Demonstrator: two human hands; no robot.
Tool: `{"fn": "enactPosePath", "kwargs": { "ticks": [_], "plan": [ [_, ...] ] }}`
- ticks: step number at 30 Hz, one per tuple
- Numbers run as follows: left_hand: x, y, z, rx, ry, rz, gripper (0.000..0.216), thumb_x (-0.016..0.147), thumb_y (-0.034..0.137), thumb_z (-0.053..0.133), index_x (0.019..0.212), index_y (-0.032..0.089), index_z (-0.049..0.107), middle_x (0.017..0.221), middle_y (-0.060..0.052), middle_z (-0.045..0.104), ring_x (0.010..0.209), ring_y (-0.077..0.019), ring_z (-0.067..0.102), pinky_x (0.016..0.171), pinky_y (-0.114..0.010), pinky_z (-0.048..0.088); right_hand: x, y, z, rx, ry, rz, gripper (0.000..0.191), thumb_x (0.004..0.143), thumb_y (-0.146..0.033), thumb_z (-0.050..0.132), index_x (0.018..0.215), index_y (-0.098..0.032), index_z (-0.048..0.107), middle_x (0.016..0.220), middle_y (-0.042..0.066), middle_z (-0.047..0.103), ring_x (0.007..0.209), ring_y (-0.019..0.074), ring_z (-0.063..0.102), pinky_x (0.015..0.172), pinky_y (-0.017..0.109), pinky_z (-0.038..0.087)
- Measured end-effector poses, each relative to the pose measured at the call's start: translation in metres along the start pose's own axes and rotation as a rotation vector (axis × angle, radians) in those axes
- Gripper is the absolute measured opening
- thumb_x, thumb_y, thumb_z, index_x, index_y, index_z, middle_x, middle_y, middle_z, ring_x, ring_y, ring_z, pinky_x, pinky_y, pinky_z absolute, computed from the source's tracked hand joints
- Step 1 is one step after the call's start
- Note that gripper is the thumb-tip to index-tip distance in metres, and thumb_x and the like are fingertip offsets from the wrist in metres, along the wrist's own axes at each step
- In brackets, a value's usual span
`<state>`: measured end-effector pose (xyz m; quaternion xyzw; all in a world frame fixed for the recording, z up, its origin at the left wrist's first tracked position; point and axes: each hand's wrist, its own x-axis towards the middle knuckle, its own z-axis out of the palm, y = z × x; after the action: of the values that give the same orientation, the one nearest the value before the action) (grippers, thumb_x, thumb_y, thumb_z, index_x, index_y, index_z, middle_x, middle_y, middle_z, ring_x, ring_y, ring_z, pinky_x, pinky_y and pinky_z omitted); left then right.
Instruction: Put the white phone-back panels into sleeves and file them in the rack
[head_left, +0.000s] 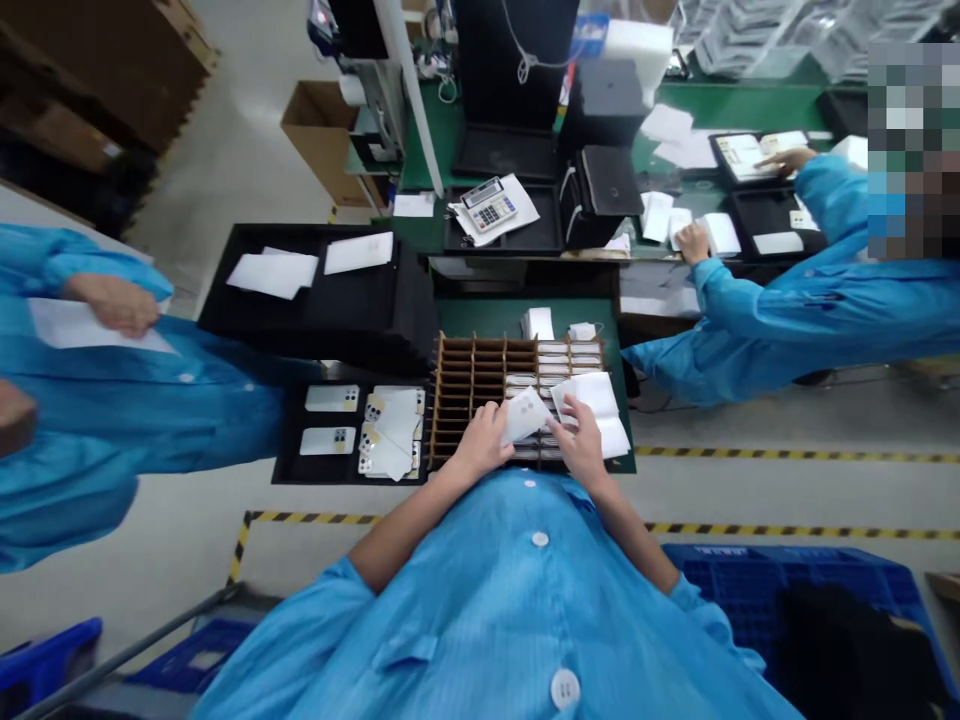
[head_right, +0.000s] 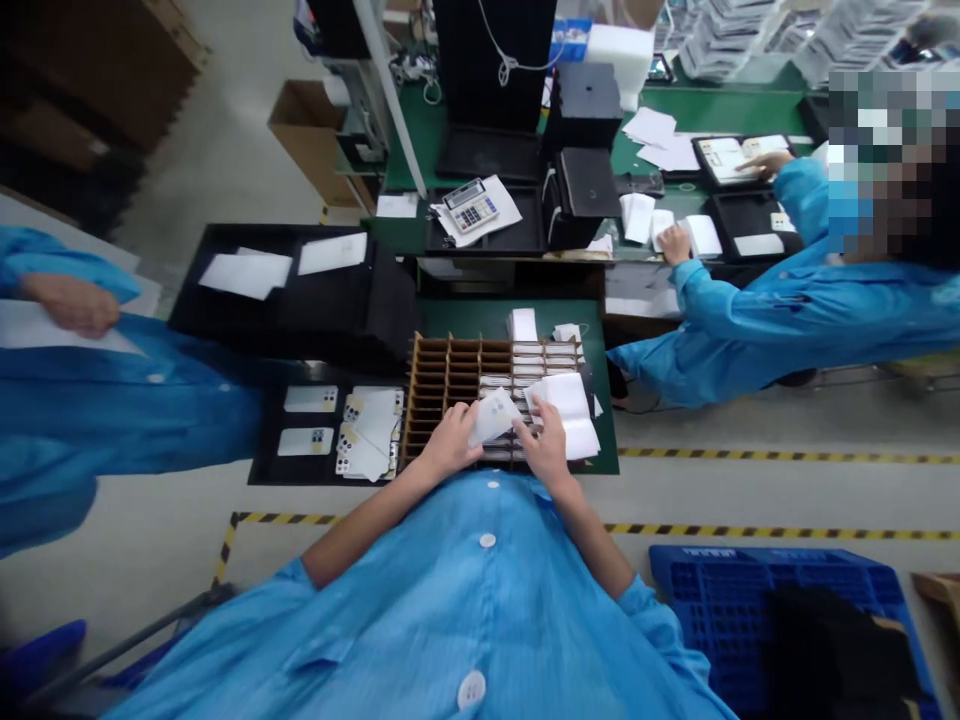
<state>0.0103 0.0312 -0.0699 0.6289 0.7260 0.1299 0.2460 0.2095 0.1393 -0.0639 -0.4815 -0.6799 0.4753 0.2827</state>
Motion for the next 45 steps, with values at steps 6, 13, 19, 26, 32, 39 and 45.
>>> {"fn": "enactPosePath", "kwargs": {
  "ticks": [6,13,19,26,32,39,45],
  "plan": [
    [-0.017,-0.016,-0.021,-0.154,0.031,0.241,0.090,0.083,0.028,0.072,0.163,0.021,0.033,0.144,-0.017,0.052,0.132,-0.0336,0.055,0.113,-0.048,0.051,-0.011,-0.003,0.028,0.199,-0.152,0.272,0.064,0.083,-0.052,0.077,0.135,-0.016,0.067,0.114,0.012,0.080,0.099,0.0291,0.077,0.083,0.041,0.067],
    [-0.018,-0.039,-0.018,0.018,-0.113,0.311,0.073,0.085,0.028,0.072,0.154,0.016,0.050,0.152,-0.022,0.054,0.132,-0.0374,0.055,0.113,-0.053,0.047,-0.020,0.018,0.042,0.209,-0.239,0.378,0.057,0.077,-0.051,0.076,0.123,-0.017,0.070,0.108,0.012,0.082,0.093,0.0320,0.080,0.078,0.045,0.068],
    [-0.031,-0.063,-0.013,-0.126,-0.023,0.316,0.048,0.094,0.023,0.065,0.142,0.020,0.064,0.147,-0.017,0.061,0.138,-0.0323,0.054,0.118,-0.052,0.047,-0.024,0.007,0.028,-0.371,-0.084,0.048,0.036,0.089,-0.044,0.066,0.115,-0.021,0.077,0.108,0.012,0.081,0.098,0.0302,0.076,0.094,0.048,0.062],
    [-0.065,-0.101,-0.023,-0.357,0.251,0.071,0.030,0.106,0.029,0.050,0.117,0.022,0.077,0.116,-0.010,0.076,0.111,-0.0225,0.070,0.103,-0.040,0.058,0.020,0.012,-0.053,-0.680,0.306,-0.103,0.039,0.094,-0.045,0.062,0.115,-0.015,0.075,0.121,0.021,0.074,0.117,0.0337,0.067,0.107,0.055,0.054],
    [-0.120,-0.181,-0.018,-0.173,0.307,-0.366,0.036,0.103,0.026,0.044,0.117,0.020,0.076,0.115,-0.011,0.078,0.105,-0.0227,0.072,0.102,-0.037,0.057,0.022,0.023,-0.077,-0.638,0.359,-0.165,0.043,0.092,-0.044,0.069,0.122,-0.015,0.073,0.121,0.020,0.074,0.114,0.0343,0.069,0.105,0.058,0.055],
    [-0.166,-0.261,0.005,0.207,-0.213,-0.481,0.052,0.090,0.012,0.051,0.139,0.021,0.066,0.151,-0.016,0.059,0.142,-0.0335,0.050,0.111,-0.044,0.048,0.000,-0.028,-0.027,-0.415,0.129,-0.265,0.036,0.098,-0.043,0.067,0.124,-0.020,0.072,0.115,0.013,0.076,0.099,0.0268,0.076,0.085,0.045,0.066],
    [-0.144,-0.255,0.026,0.247,-0.289,-0.288,0.060,0.091,0.006,0.046,0.147,0.024,0.059,0.158,-0.021,0.050,0.149,-0.0382,0.040,0.116,-0.057,0.037,-0.016,-0.054,0.015,-0.346,-0.127,-0.327,0.030,0.101,-0.037,0.063,0.126,-0.024,0.072,0.115,0.011,0.076,0.100,0.0251,0.075,0.092,0.044,0.066]
  ]
}}
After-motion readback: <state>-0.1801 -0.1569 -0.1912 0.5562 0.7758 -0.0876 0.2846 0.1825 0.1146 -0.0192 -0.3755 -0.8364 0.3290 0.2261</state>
